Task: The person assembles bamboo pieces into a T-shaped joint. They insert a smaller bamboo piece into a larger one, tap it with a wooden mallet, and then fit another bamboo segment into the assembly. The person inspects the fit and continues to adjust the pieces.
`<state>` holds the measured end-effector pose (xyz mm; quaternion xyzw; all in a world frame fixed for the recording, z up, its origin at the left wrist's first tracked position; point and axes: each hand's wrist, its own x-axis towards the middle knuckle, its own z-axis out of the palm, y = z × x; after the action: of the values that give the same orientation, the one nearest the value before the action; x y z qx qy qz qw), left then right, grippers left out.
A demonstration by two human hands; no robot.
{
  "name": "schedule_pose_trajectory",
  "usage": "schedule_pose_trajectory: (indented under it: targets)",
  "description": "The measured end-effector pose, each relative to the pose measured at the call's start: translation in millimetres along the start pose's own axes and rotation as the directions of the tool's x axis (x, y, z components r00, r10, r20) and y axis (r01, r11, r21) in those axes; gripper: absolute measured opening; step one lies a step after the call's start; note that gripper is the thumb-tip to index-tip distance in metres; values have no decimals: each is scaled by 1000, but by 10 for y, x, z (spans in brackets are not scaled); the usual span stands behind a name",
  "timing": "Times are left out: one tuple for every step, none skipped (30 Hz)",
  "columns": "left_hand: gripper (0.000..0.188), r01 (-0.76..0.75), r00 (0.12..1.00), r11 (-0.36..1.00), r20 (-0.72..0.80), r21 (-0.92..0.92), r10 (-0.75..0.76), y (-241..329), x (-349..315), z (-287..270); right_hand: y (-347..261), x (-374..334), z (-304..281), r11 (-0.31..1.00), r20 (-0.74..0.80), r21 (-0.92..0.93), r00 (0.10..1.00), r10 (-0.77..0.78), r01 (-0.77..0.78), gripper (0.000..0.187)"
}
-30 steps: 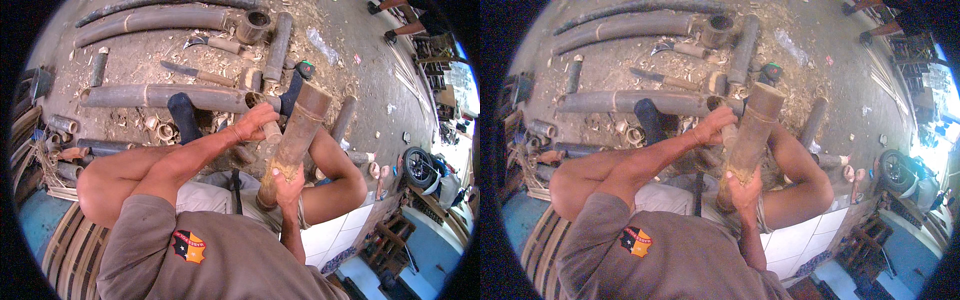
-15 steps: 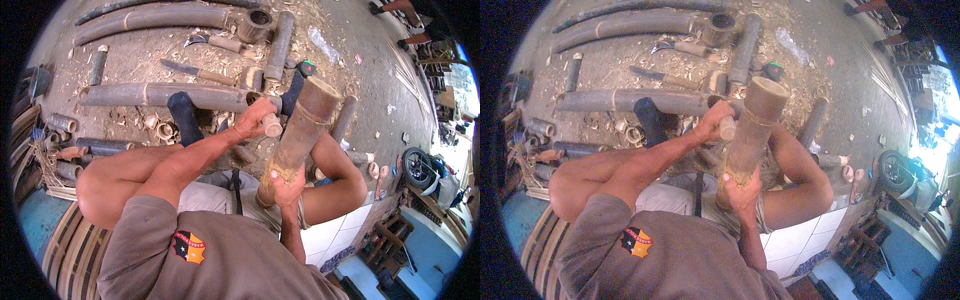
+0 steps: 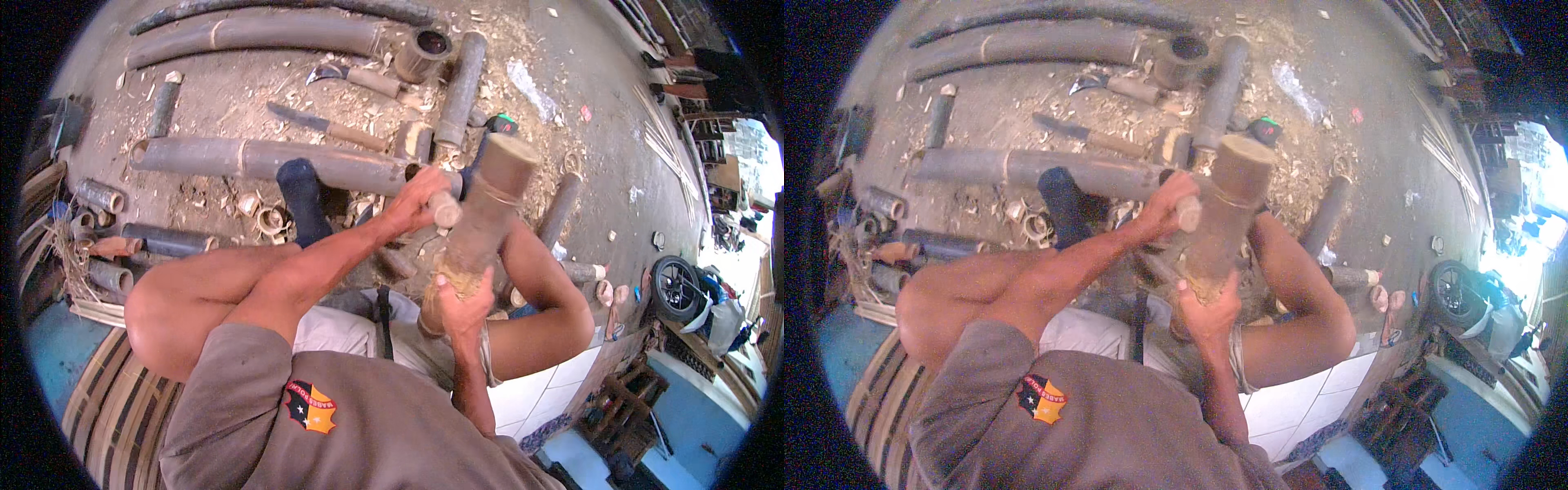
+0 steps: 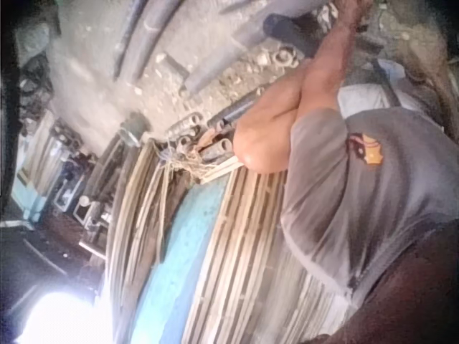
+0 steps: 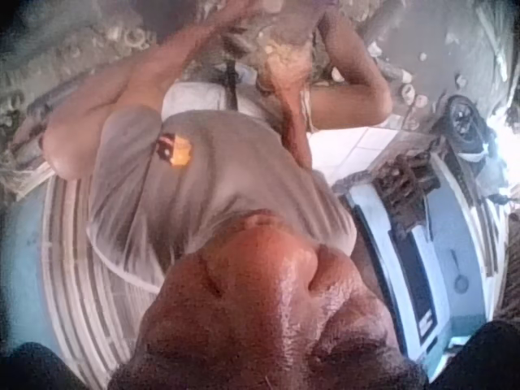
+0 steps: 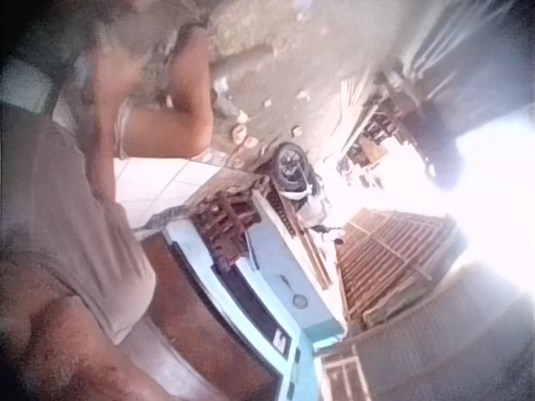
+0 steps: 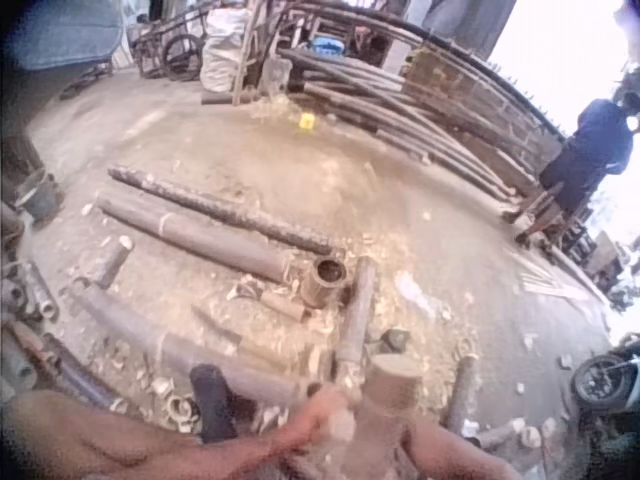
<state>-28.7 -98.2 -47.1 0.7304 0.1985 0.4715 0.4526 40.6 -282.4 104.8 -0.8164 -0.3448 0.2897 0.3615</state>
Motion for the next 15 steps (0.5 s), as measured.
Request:
schedule_pose_trajectory:
  targets:
    - [41,45,999,999,1,0,-45,-12,63,30,13,-26,17,997,-64,22,995,-70,72,71]
    - [41,90,996,996,2,0,-90,-2,89,49,3,-54,29,989,-129,39,982,-139,145,68]
    - [44,123,992,991,-18,-47,-124,33,66,51,-23,-42,43,999,-33,49,999,-15,16,60]
    - [45,132,990,988,-40,-74,-135,41,102,57,-130,-8,-5,997,10,55,999,51,-52,61]
    - [46,140,987,985,-62,-103,-147,58,129,72,-215,29,-70,991,54,58,992,117,-120,61]
    - [47,148,984,980,-83,-131,-160,68,167,93,-256,64,-118,981,99,56,978,182,-188,62]
    - [49,139,982,978,-106,-157,-157,33,142,141,-229,38,-123,991,55,116,996,67,-73,60]
    - [47,201,976,965,-51,-168,-213,24,107,186,-234,31,-135,996,45,79,998,49,-52,61]
    - [45,264,964,949,3,-175,-267,17,63,224,-240,29,-144,999,36,41,999,29,-31,61]
    - [43,315,949,931,61,-182,-310,38,95,246,-242,62,-173,1000,18,3,1000,5,-5,62]
    - [39,298,953,941,98,-157,-286,101,34,236,-202,60,-205,997,26,60,999,43,-45,63]
    - [38,199,972,977,145,-76,-187,158,-2,243,-111,28,-241,990,37,116,996,81,-85,64]
    - [37,94,976,996,198,2,-92,201,-18,236,-26,18,-268,977,52,172,992,118,-126,65]
    - [36,-7,965,997,261,74,-13,268,-39,227,110,13,-325,981,-22,173,995,94,-89,66]
    - [40,-31,964,994,266,103,2,318,-9,258,258,25,-402,984,-95,173,993,70,-52,66]
